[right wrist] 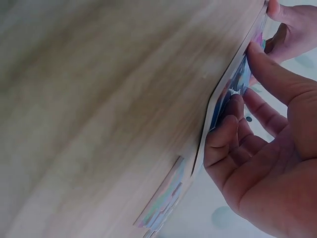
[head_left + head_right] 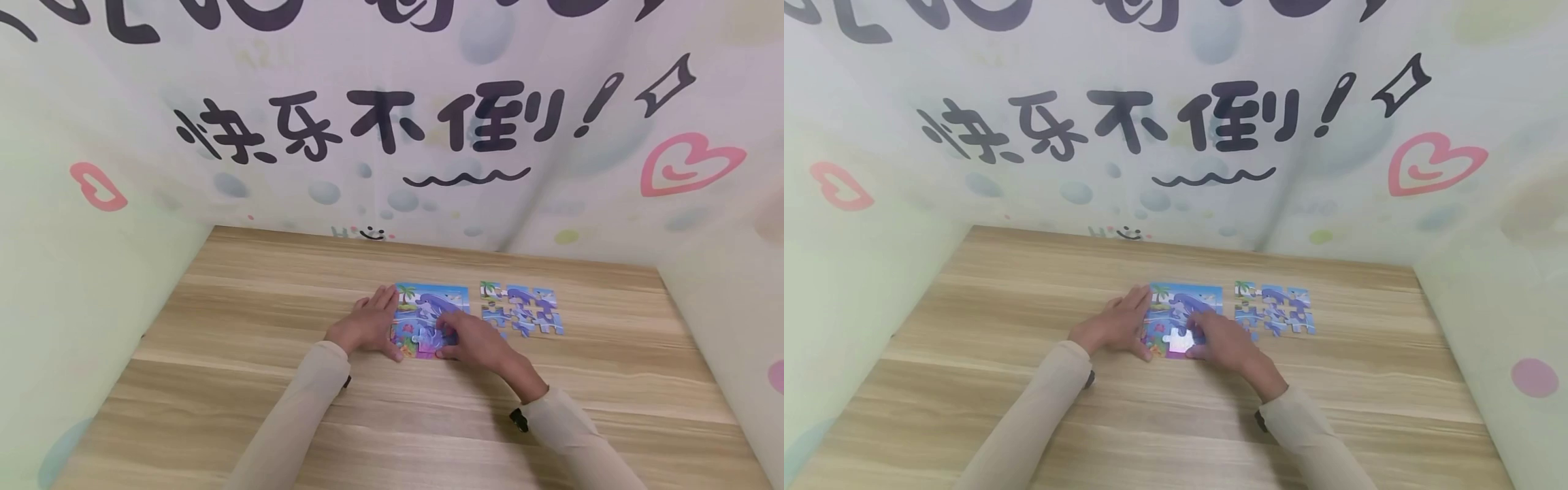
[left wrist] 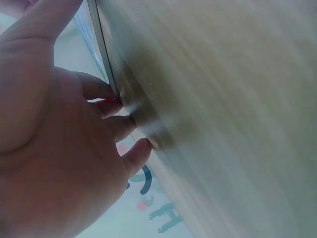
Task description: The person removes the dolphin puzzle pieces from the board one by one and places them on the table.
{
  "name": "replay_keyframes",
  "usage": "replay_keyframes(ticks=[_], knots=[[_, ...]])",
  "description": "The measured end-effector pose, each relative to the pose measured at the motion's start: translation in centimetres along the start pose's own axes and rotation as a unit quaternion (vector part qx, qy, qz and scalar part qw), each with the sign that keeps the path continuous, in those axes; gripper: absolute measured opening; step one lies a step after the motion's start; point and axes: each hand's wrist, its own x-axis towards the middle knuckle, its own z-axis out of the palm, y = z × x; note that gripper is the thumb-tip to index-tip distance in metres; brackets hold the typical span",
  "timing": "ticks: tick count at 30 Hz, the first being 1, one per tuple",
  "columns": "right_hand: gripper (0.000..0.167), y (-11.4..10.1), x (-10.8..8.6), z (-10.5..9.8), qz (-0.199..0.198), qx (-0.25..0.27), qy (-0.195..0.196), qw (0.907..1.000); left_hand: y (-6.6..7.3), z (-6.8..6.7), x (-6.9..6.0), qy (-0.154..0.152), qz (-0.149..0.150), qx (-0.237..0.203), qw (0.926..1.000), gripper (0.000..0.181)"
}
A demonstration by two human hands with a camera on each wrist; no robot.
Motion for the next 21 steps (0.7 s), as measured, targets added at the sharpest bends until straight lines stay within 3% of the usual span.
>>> replay_keyframes(ticks=[8,21], knots=[[0.029,0.0,-0.3,0.0,-0.01,0.019,0.014,0.9997,0.0,0.0,0.0,-0.009,-0.003,0.005,0.9999,0.125],[0.014,1.7,-0.7,-0.4,-0.022,0.148,0.027,0.9884,0.1,-0.1,-0.2,-0.009,-0.002,-0.001,1.0,0.124]])
